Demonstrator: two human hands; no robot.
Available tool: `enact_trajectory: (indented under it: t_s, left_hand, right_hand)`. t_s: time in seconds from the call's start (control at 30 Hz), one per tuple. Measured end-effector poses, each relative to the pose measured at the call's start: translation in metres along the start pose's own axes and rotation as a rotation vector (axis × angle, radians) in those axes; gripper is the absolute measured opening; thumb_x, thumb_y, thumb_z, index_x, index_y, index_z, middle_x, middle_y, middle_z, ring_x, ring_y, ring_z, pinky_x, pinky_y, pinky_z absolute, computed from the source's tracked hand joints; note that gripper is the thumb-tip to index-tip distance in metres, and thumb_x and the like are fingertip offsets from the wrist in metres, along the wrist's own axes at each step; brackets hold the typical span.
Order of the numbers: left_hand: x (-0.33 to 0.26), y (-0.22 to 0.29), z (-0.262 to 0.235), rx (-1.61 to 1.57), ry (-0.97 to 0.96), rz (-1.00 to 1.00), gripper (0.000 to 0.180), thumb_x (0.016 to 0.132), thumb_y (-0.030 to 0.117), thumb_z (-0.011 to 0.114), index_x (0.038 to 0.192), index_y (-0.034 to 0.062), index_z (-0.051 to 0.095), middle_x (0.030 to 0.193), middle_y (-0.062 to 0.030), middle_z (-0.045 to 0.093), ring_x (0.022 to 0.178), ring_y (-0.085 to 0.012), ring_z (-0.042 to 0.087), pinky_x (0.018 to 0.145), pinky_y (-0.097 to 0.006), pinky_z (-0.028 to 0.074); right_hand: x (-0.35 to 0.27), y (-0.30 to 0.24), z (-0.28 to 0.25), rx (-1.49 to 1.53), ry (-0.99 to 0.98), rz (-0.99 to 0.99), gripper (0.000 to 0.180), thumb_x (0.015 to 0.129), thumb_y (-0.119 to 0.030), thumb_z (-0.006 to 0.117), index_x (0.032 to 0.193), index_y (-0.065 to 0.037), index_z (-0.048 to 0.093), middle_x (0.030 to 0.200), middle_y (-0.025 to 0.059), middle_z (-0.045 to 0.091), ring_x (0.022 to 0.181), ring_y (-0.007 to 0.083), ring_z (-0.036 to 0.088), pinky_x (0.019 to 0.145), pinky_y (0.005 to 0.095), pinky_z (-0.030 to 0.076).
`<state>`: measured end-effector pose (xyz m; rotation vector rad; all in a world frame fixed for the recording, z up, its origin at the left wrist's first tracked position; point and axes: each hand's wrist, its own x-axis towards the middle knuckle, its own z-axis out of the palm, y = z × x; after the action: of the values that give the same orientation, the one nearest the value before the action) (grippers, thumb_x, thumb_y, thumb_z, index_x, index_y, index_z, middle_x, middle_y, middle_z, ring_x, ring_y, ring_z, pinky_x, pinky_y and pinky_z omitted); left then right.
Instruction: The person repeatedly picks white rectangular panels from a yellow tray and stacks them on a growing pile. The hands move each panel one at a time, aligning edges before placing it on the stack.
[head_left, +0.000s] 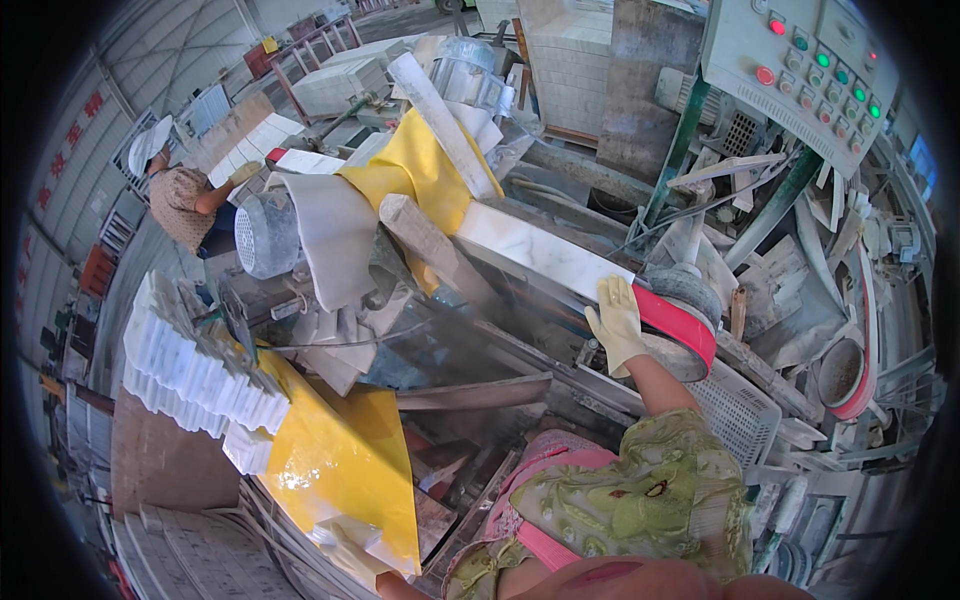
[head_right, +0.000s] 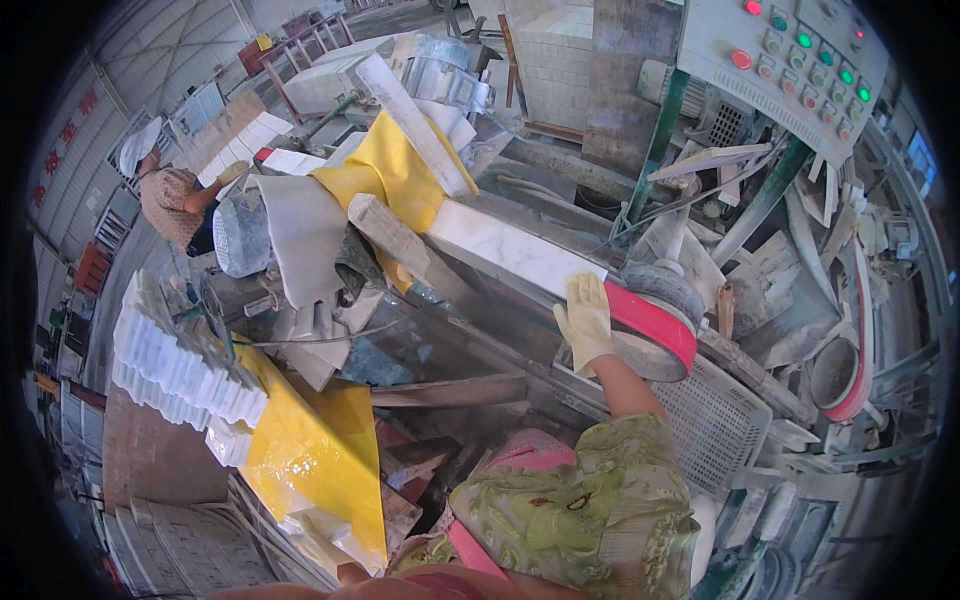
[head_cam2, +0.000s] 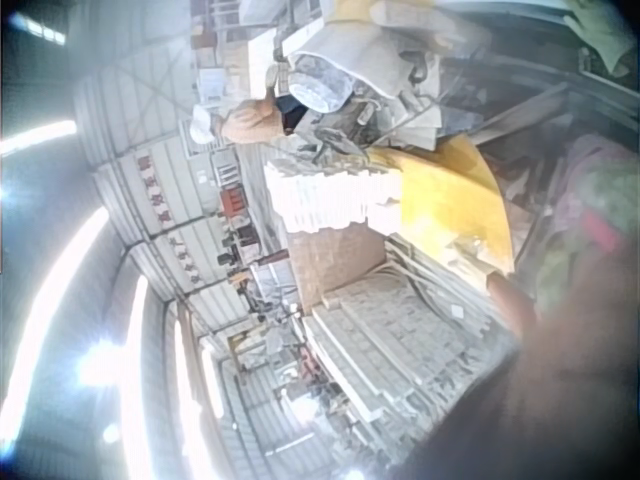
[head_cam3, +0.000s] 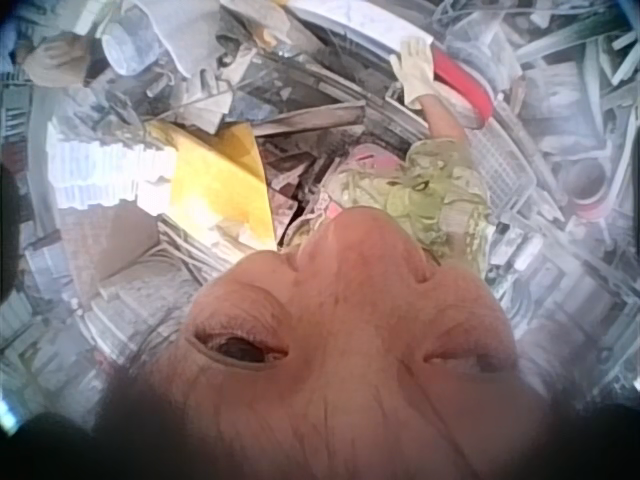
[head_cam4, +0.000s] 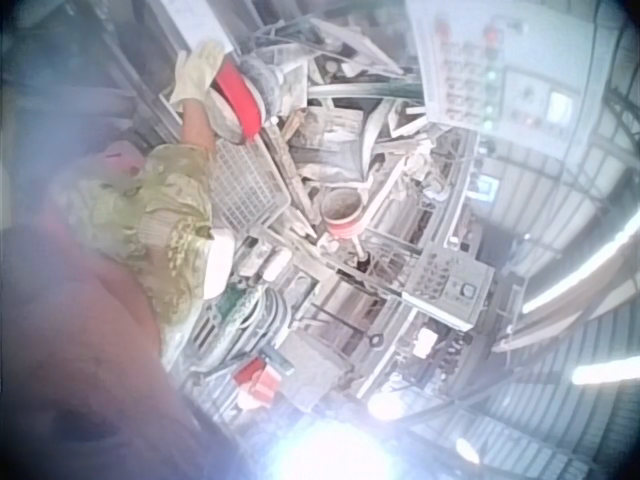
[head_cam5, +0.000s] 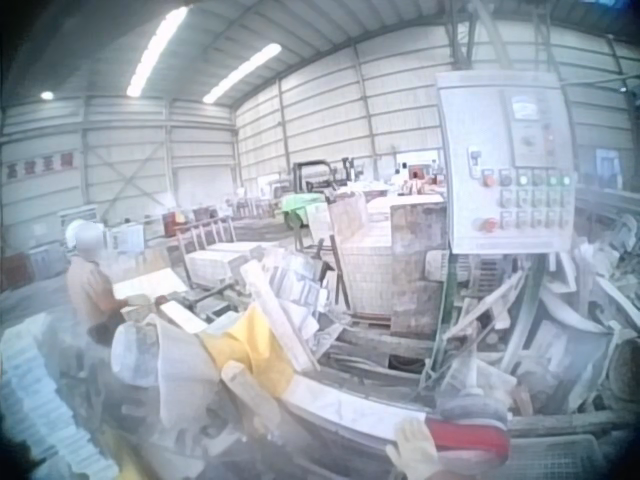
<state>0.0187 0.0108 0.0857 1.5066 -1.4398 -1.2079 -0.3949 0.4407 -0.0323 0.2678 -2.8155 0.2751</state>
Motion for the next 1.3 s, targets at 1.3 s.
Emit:
enact_trajectory:
  t_s: [1.3]
  left_hand:
    - [-0.005,0.004,0.006,-0.037,0.001,0.015,0.064,0.103,0.037,0.059,0.151,0.0002,0.038,0.136,-0.0216,0.055,0.111,-0.0317,0.061,0.089,-0.043,0.054]
  right_hand:
    - [-0.018,0.007,-0.006,0.006,-0.002,0.059,0.077,0.092,-0.036,0.064,0.151,0.006,0.037,0.159,0.0308,0.033,0.151,0.0450,0.025,0.127,0.0511,0.017]
